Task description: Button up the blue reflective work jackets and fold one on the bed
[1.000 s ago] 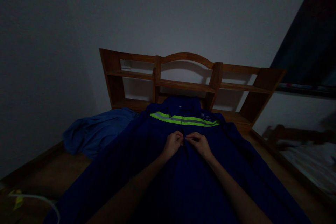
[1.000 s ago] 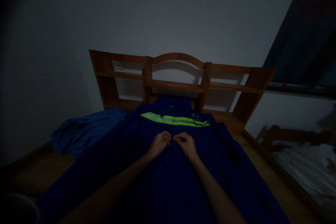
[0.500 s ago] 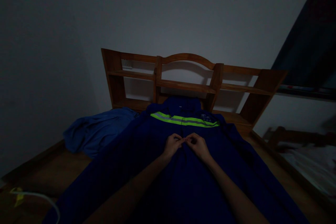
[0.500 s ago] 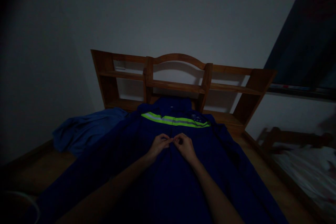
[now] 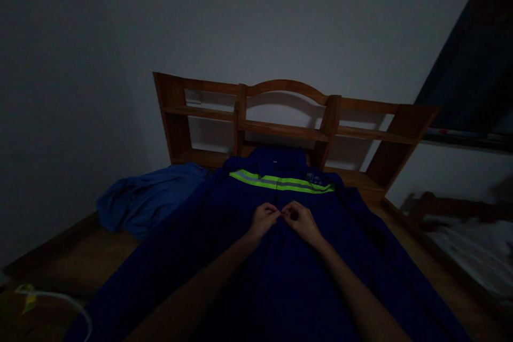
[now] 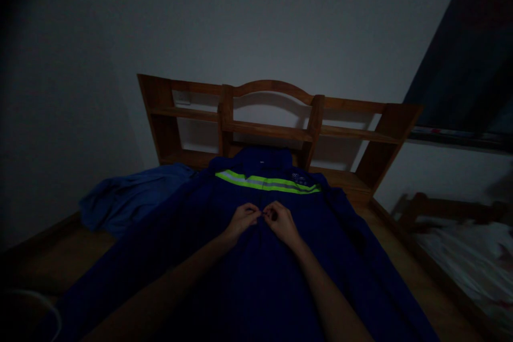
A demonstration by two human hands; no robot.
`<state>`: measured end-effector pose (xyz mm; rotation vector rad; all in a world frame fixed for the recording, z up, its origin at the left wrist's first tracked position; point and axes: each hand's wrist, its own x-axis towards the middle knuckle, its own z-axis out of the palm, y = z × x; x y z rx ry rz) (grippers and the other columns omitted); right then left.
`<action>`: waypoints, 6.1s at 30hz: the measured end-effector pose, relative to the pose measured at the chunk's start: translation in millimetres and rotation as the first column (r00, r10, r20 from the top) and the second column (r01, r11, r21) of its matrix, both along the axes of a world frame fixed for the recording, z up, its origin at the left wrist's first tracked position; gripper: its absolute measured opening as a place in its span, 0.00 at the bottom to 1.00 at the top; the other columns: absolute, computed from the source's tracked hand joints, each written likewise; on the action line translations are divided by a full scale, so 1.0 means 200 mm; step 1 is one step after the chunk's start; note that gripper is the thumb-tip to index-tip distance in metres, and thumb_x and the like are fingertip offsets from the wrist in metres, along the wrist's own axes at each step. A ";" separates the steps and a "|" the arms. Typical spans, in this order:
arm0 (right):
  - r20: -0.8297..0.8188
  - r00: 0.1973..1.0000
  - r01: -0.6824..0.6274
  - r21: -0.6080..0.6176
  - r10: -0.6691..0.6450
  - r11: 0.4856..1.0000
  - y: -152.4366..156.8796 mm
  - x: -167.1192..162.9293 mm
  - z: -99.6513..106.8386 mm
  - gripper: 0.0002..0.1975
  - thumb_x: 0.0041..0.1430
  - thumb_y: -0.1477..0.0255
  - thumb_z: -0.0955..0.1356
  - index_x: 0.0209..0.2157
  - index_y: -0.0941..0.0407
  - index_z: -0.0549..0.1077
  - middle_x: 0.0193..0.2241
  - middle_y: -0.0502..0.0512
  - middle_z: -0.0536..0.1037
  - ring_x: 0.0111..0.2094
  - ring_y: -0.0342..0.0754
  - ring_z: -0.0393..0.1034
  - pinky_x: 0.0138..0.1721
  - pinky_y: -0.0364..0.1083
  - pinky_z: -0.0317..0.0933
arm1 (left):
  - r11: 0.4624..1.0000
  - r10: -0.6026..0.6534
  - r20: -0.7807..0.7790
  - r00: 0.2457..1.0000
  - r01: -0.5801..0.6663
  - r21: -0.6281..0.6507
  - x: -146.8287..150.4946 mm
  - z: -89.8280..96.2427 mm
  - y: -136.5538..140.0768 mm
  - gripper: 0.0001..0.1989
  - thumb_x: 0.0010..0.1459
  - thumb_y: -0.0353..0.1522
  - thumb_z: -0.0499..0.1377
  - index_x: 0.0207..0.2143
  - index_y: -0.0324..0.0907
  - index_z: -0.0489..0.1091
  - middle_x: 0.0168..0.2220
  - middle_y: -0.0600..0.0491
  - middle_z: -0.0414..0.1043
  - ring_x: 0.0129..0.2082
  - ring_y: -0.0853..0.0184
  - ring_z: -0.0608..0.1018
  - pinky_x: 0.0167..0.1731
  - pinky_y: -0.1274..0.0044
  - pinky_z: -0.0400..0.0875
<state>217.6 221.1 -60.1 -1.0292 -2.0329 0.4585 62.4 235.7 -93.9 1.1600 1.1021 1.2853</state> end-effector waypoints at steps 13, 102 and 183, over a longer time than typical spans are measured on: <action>0.029 1.000 0.007 0.027 -0.007 1.000 -0.01 0.00 0.02 0.03 0.56 0.73 0.65 0.34 0.56 0.70 0.30 0.49 0.69 0.29 0.41 0.65 0.31 0.41 0.58 | 0.994 -0.034 0.102 0.994 0.044 -0.101 -0.02 0.10 -0.07 0.14 0.46 0.27 0.61 0.38 0.37 0.67 0.24 0.52 0.70 0.24 0.71 0.74 0.26 0.81 0.68; -0.165 0.986 -0.039 -0.246 -0.002 0.968 0.06 0.04 -0.07 0.10 0.52 0.66 0.68 0.34 0.57 0.69 0.24 0.48 0.71 0.24 0.41 0.66 0.24 0.39 0.56 | 0.992 -0.034 0.147 0.989 0.052 -0.118 -0.02 0.11 -0.07 0.11 0.44 0.22 0.60 0.34 0.33 0.67 0.19 0.53 0.69 0.17 0.72 0.71 0.21 0.80 0.65; -0.056 0.997 -0.057 -0.098 0.051 0.994 0.01 0.02 -0.05 0.11 0.52 0.75 0.65 0.40 0.55 0.66 0.32 0.49 0.69 0.27 0.40 0.65 0.29 0.40 0.58 | 0.995 -0.011 -0.396 0.918 0.051 0.091 -0.04 0.01 0.03 0.11 0.48 0.34 0.60 0.32 0.34 0.71 0.23 0.53 0.70 0.16 0.76 0.68 0.13 0.85 0.58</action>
